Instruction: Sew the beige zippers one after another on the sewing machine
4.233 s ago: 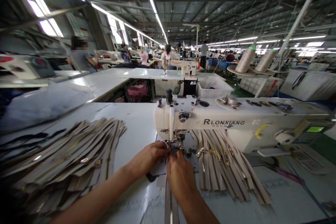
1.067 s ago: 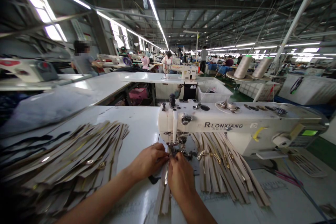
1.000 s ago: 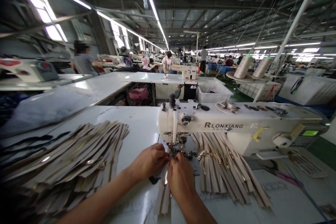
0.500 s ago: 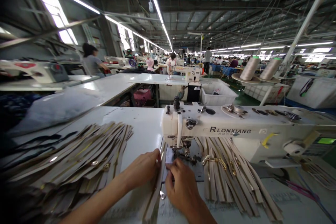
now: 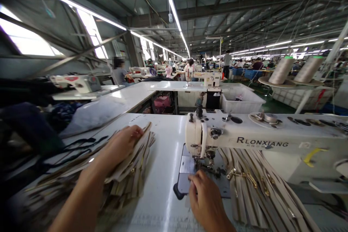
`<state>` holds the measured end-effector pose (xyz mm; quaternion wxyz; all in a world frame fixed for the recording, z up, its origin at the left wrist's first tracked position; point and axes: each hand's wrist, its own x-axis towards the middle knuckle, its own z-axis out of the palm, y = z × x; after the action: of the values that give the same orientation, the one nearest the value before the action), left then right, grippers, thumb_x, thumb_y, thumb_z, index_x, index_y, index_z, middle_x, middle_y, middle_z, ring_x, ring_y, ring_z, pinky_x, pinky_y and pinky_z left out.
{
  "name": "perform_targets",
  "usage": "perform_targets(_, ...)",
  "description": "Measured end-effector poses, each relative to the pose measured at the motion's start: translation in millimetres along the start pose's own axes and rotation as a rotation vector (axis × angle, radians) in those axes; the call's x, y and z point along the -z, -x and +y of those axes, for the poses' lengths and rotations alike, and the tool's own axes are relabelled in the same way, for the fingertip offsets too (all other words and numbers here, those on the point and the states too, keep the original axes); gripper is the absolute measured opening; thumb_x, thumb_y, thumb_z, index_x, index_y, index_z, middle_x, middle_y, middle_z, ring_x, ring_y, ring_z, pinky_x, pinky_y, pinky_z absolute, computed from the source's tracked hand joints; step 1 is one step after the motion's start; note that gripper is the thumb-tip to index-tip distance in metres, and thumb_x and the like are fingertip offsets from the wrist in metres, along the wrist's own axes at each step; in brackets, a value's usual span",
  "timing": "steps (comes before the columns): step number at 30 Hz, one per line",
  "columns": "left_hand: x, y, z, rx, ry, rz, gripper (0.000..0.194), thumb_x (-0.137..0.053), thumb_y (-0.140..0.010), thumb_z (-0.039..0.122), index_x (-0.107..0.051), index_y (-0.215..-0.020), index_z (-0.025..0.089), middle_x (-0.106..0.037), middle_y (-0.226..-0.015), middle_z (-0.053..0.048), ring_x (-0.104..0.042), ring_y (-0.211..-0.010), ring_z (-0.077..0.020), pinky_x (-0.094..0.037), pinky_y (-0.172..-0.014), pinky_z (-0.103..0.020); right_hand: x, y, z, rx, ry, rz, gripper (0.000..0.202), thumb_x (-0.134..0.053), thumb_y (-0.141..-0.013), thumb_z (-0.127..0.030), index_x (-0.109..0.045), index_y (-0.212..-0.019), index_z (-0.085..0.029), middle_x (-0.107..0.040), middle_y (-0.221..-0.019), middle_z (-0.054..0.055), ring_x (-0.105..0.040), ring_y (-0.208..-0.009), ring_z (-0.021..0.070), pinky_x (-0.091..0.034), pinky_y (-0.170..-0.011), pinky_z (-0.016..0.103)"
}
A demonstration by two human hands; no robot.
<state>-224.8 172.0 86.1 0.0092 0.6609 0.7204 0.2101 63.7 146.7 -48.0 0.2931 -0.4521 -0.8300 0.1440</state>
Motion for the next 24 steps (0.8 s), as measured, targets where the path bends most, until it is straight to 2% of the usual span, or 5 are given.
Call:
perform_targets(6,12.8,2,-55,0.268,-0.197,-0.097,0.015,-0.047,-0.081,0.016,-0.062,-0.083,0.014,-0.061,-0.076,-0.006,-0.057,-0.073,-0.0235,-0.038,-0.064,-0.031,1,0,0,0.004,0.001,0.011,0.032,-0.036,-0.091,-0.013,-0.065,-0.103,-0.016,-0.060,-0.090,0.007,-0.061,-0.081,0.0183,-0.047,-0.072,0.029)
perform_targets(11,13.6,7,5,-0.034,0.013,0.354,0.011,-0.054,-0.086,0.028,-0.057,-0.090,0.018,-0.058,-0.079,-0.003,-0.055,-0.068,-0.0186,-0.040,-0.063,-0.028,0,-1,-2,0.007,-0.039,0.078,0.027,-0.040,-0.089,-0.014,-0.064,-0.101,-0.018,-0.060,-0.088,0.005,-0.060,-0.079,0.0159,-0.044,-0.069,0.024)
perform_targets(16,-39.5,36,89,-0.623,0.300,-0.051,0.024,-0.041,-0.098,0.035,-0.055,-0.086,0.020,-0.058,-0.072,0.002,-0.054,-0.061,-0.0122,-0.039,-0.058,-0.023,19,0,-6,0.007,0.040,0.295,0.024,-0.044,-0.092,-0.024,-0.056,-0.072,-0.020,-0.055,-0.070,0.002,-0.055,-0.066,0.0138,-0.038,-0.061,0.023)
perform_targets(20,-91.4,47,101,-0.870,0.124,-0.196,0.026,-0.037,-0.099,0.030,-0.053,-0.083,0.019,-0.060,-0.075,-0.001,-0.055,-0.061,-0.0145,-0.037,-0.057,-0.027,66,18,25,-0.336,0.230,0.585,0.021,-0.045,-0.091,-0.033,-0.059,-0.088,-0.018,-0.062,-0.078,0.006,-0.058,-0.067,0.0175,-0.041,-0.064,0.027)
perform_targets(24,-109.9,42,93,-0.847,0.136,-0.270,0.024,-0.038,-0.098,0.028,-0.053,-0.082,0.018,-0.061,-0.077,-0.003,-0.057,-0.063,-0.0149,-0.038,-0.056,-0.026,104,52,81,-0.732,0.501,0.338,0.025,-0.041,-0.088,-0.024,-0.064,-0.091,-0.015,-0.067,-0.082,0.012,-0.065,-0.076,0.0243,-0.045,-0.066,0.032)
